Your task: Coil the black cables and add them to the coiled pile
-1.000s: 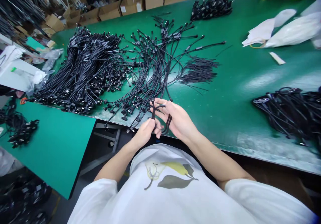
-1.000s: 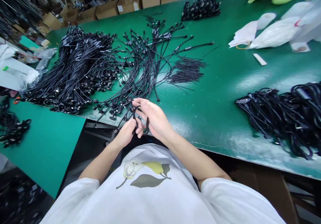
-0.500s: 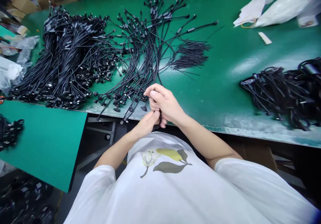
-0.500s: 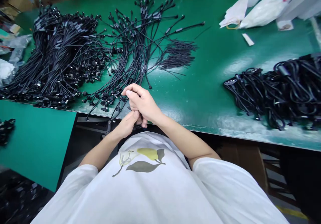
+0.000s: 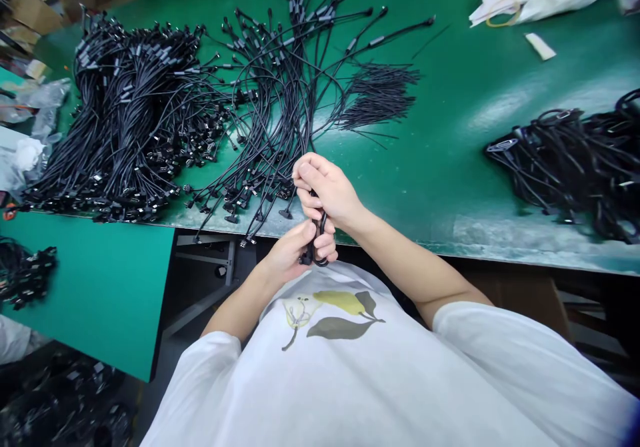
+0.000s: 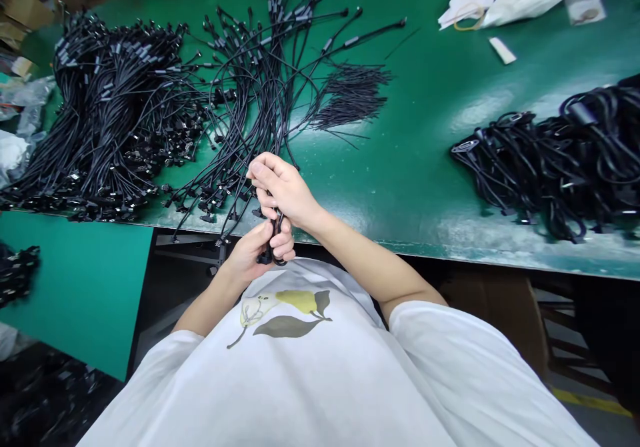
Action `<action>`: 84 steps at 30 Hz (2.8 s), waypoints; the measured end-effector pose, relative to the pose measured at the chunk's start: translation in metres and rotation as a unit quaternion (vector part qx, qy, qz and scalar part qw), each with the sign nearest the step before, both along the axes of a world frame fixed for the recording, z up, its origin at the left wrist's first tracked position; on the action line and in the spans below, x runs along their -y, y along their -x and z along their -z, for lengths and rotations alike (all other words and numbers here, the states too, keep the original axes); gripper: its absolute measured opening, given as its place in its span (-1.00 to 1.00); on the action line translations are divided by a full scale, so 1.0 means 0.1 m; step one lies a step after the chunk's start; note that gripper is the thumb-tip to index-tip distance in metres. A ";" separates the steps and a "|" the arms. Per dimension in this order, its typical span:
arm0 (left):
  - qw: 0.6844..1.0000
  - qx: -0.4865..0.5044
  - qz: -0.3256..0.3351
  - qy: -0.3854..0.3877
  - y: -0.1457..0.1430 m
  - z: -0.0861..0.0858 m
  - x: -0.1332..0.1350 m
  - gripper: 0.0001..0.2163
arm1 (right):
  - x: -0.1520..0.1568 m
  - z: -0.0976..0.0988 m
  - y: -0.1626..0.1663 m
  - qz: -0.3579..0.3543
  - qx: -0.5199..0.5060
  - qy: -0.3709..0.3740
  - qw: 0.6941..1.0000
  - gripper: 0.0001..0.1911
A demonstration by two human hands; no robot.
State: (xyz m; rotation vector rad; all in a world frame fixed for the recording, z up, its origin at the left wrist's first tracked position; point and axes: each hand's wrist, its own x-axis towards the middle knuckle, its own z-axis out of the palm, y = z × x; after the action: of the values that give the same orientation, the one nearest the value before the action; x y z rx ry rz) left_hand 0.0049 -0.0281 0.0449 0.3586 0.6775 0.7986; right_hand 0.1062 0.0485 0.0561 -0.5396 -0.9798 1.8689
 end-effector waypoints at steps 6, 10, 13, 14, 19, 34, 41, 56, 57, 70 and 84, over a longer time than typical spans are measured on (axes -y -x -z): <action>0.997 0.001 0.066 -0.041 -0.05 0.12 -0.02 -0.68 | -0.05 0.04 -0.10 -0.031 0.005 -0.047 0.998 -0.61; 0.992 -0.092 -0.066 -0.046 -0.10 0.21 -0.10 -0.69 | -0.10 0.18 -0.21 0.076 0.141 -0.130 0.978 -0.59; 0.957 -0.132 -0.250 -0.068 -0.03 0.18 -0.28 -0.72 | -0.02 0.31 -0.27 0.154 0.284 -0.241 0.915 -0.45; 0.940 -0.140 -0.298 -0.083 0.00 0.16 -0.34 -0.73 | 0.04 0.35 -0.26 0.152 0.320 -0.283 0.891 -0.40; 0.934 -0.137 -0.311 -0.111 0.03 0.05 -0.47 -0.74 | 0.26 0.53 -0.11 0.105 0.463 -0.427 0.770 -0.37; 0.896 -0.224 -0.334 -0.189 0.07 0.09 -0.50 -0.75 | 0.20 0.41 -0.43 -0.002 0.521 -0.455 0.722 -0.69; 0.912 -0.339 -0.013 -0.231 0.10 0.22 -0.36 -0.67 | -0.04 0.07 -0.66 0.051 0.463 -0.603 0.648 -0.74; 0.754 -0.489 0.286 -0.333 0.21 0.14 -0.14 -0.69 | 0.27 0.34 -0.89 -0.067 0.516 -0.719 0.461 -0.80; 0.742 -0.505 0.275 -0.344 0.19 0.17 -0.16 -0.69 | 0.26 0.35 -0.88 -0.076 0.539 -0.693 0.473 -0.83; 0.633 -0.571 0.236 -0.466 0.06 0.31 -0.35 -0.70 | 0.13 0.47 -0.90 -0.170 0.616 -0.504 0.581 -0.76; 0.974 -0.180 -0.101 -0.090 -0.13 0.31 -0.58 -0.64 | -1.25 0.69 -1.72 0.136 0.708 -0.265 0.640 -0.82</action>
State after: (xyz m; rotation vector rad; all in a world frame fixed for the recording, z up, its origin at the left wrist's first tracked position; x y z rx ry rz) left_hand 0.0181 0.0295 0.0141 0.6154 0.9942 1.0032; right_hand 0.2783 0.1733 -0.0132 -1.7290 -2.1389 0.4607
